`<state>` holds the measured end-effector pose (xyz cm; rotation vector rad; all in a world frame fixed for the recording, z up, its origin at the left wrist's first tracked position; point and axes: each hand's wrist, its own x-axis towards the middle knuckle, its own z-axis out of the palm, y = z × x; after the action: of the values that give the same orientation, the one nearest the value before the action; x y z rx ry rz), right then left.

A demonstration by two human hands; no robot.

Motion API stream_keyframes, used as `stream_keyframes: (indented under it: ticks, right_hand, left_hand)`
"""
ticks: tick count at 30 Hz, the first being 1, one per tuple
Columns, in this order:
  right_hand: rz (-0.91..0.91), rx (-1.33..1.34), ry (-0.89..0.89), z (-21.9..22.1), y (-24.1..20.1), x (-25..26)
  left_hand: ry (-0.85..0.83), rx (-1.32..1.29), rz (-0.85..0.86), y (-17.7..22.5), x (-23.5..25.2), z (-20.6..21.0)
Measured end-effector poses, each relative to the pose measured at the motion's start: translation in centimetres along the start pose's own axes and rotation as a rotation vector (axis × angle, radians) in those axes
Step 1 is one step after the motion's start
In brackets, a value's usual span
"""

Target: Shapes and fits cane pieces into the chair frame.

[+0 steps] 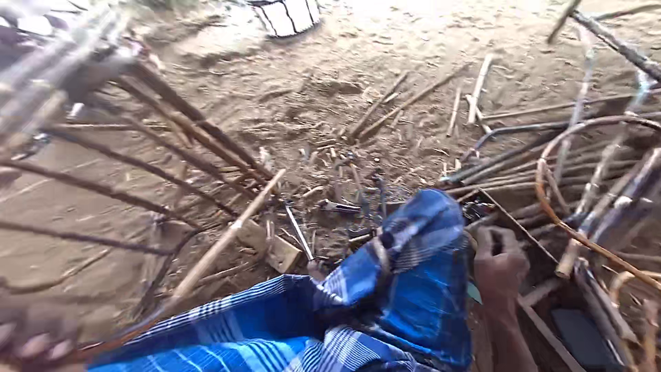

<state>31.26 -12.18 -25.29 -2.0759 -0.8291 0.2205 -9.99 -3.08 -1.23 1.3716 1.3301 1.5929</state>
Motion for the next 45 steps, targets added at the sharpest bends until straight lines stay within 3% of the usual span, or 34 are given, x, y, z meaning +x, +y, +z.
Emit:
stream_keyframes:
  ticks: [1,4,7,10,13,16,20,23,26,29,32,35,38,42,45]
  right_hand:
    - [-0.110,0.085,0.035,0.4,-2.8,1.7]
    - [-0.318,0.262,-0.181,4.9,-12.0,6.6]
    - [-0.408,0.231,-0.463,15.8,-17.6,9.9]
    - [-0.449,-0.053,-0.755,26.8,-16.2,9.1]
    - [-0.494,-0.335,-1.002,31.7,-13.6,5.7]
    - [-0.516,-0.513,-1.029,36.2,-12.0,3.3]
    - [-0.577,-0.765,-0.992,39.1,-10.0,2.5]
    - [-0.513,-0.680,-0.948,37.7,-9.9,2.7]
    - [-0.235,-0.383,-0.947,36.1,-10.6,4.5]
    - [-0.027,0.070,-0.823,30.4,-11.3,6.1]
    - [-0.037,0.440,-0.756,22.9,-12.9,6.9]
    - [-0.044,0.332,-0.869,16.2,-15.2,7.8]
    - [0.013,0.319,-0.870,12.7,-15.0,7.0]
    - [-0.046,0.000,-0.798,9.7,-13.7,4.8]
    - [0.009,0.017,-0.772,10.3,-11.9,3.3]
  left_hand:
    - [-0.100,0.001,-0.018,-1.0,0.8,-1.9]
    - [-0.005,0.023,-0.036,-2.8,0.7,-3.0]
    - [-0.057,0.007,-0.029,-3.7,-0.1,-4.5]
    - [-0.095,-0.032,-0.090,-3.9,-1.7,-5.2]
    - [-0.027,-0.041,-0.110,-3.9,-3.3,-4.4]
    - [0.002,-0.013,-0.037,-4.8,-3.1,-3.8]
    - [-0.112,-0.071,-0.006,-6.2,-2.4,-3.2]
    - [-0.128,-0.001,0.000,-6.7,-1.7,-2.3]
    - [-0.140,0.165,0.061,-7.2,-0.2,-1.2]
    - [-0.208,0.331,0.179,-8.9,1.9,0.9]
    - [-0.303,0.522,0.311,-11.8,4.4,3.7]
    - [-0.426,0.640,0.411,-15.2,5.8,6.8]
    - [-0.512,0.645,0.470,-18.1,6.0,9.7]
    - [-0.565,0.624,0.503,-19.9,5.6,11.6]
    - [-0.587,0.633,0.549,-20.6,5.3,12.1]
